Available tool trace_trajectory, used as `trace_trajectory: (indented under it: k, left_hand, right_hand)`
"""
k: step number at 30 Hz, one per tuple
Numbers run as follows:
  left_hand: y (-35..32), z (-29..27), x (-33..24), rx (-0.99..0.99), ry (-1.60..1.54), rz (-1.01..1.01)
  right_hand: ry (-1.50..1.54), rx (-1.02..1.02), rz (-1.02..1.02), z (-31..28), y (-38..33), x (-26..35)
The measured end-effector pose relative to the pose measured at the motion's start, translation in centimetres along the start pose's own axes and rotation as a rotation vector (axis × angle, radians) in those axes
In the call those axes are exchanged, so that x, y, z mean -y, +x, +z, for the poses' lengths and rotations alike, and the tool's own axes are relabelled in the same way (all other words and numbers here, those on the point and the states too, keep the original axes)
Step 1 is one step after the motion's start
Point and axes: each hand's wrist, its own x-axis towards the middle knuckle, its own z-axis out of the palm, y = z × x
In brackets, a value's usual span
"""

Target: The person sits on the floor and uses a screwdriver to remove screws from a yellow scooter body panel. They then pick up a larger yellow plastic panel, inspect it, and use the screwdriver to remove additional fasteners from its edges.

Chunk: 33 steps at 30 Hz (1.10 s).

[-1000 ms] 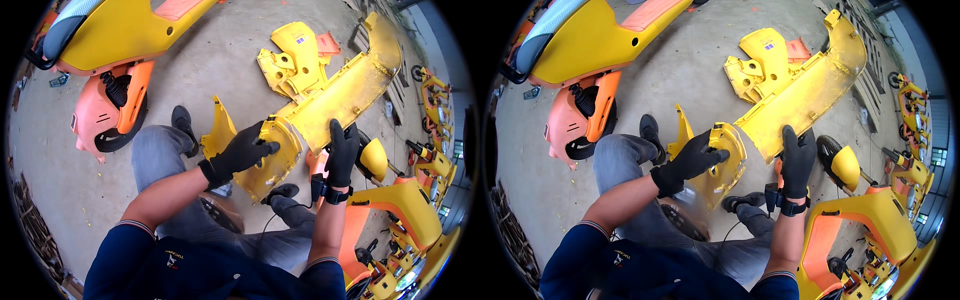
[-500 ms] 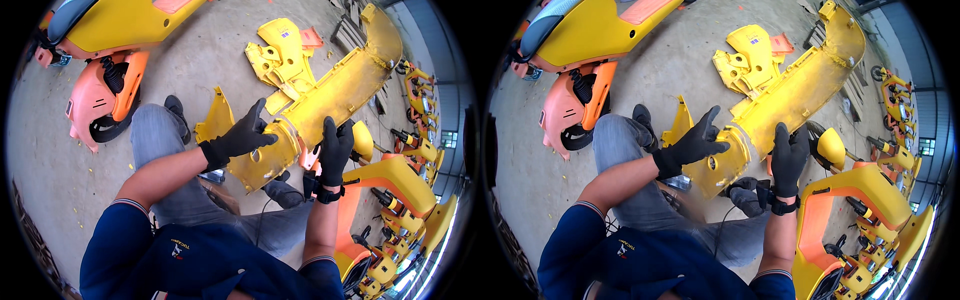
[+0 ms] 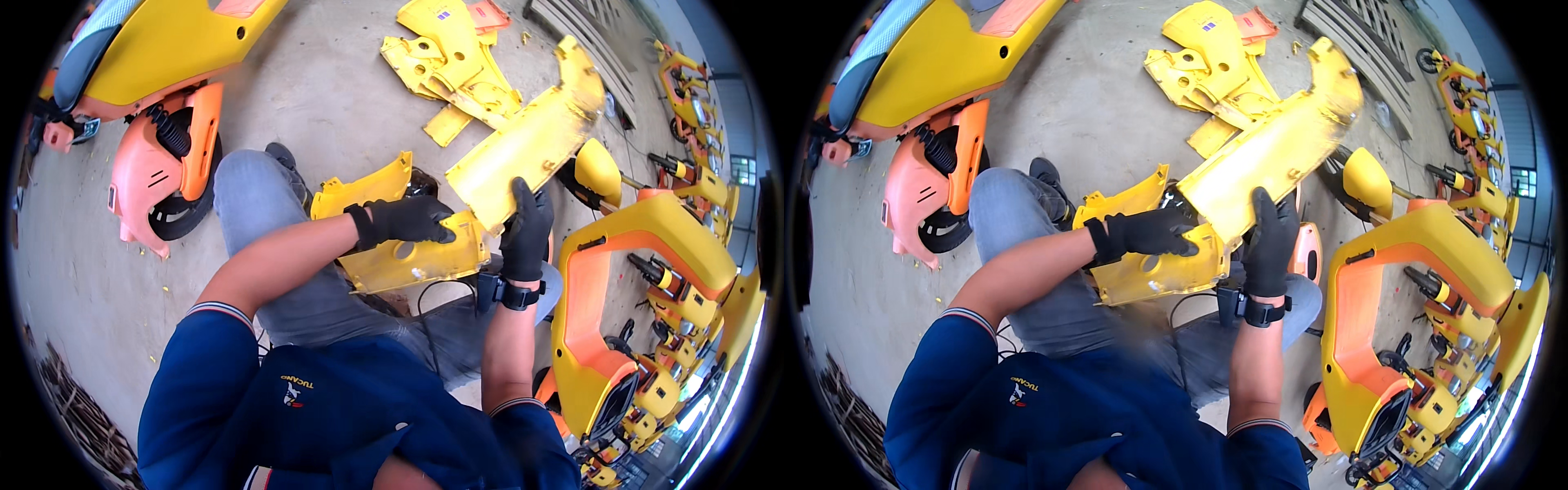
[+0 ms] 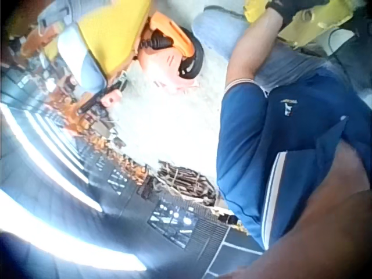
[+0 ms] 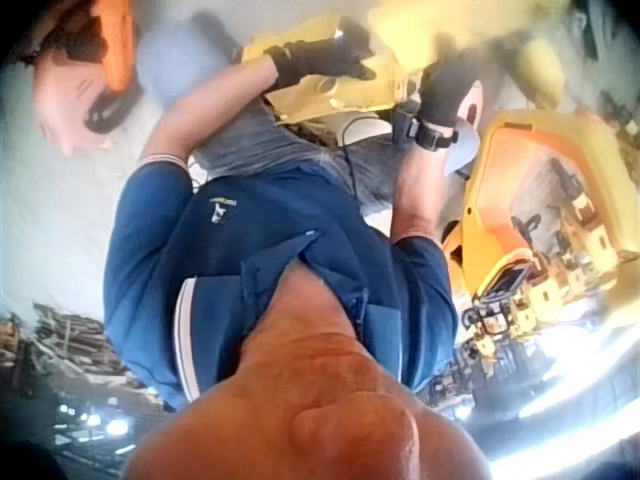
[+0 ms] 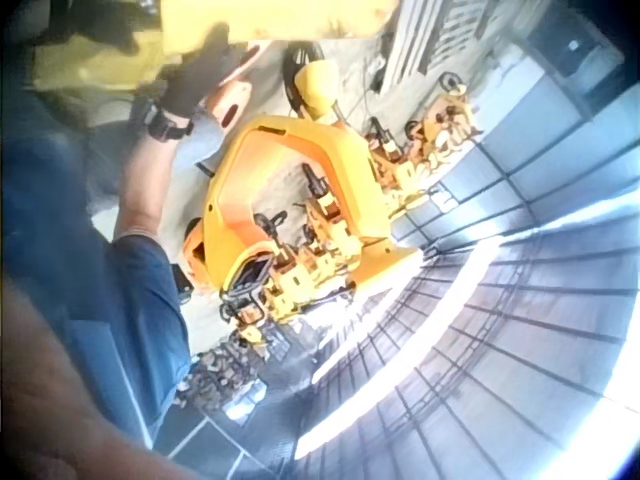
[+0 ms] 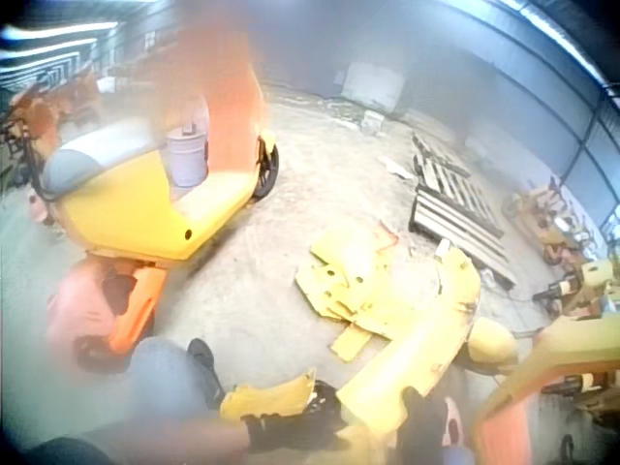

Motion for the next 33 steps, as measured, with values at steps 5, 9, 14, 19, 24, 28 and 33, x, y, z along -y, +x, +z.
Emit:
trace_trajectory:
  k: [5,9,14,19,24,28,33]
  left_hand:
    - [-0.3,-0.6,-0.4,0.119,-0.291,-0.032]
    - [-0.7,-1.1,-1.1,0.173,-0.326,0.023]
    - [-1.2,-0.7,-0.6,-0.049,-0.116,-0.039]
    - [-1.9,0.3,-0.4,-0.278,-0.007,0.046]
    - [-3.1,1.2,-1.7,-0.321,-0.145,0.041]
    - [-3.5,1.7,-2.2,-0.404,-0.062,0.095]
    - [-3.7,2.2,-2.5,-0.465,-0.106,0.062]
  right_hand:
    - [0.009,-0.049,-0.047,-1.7,0.0,1.9]
    - [-0.039,-0.098,-0.066,-1.5,-1.4,2.2]
    - [-0.209,-0.148,-0.086,-1.9,-3.0,2.7]
    - [-0.203,-0.095,-0.144,-0.5,-3.8,3.1]
    - [-0.177,0.019,-0.093,1.2,-5.3,4.3]
    - [-0.264,0.015,-0.131,1.9,-6.3,4.8]
    - [-0.254,-0.007,-0.175,1.3,-6.0,3.8]
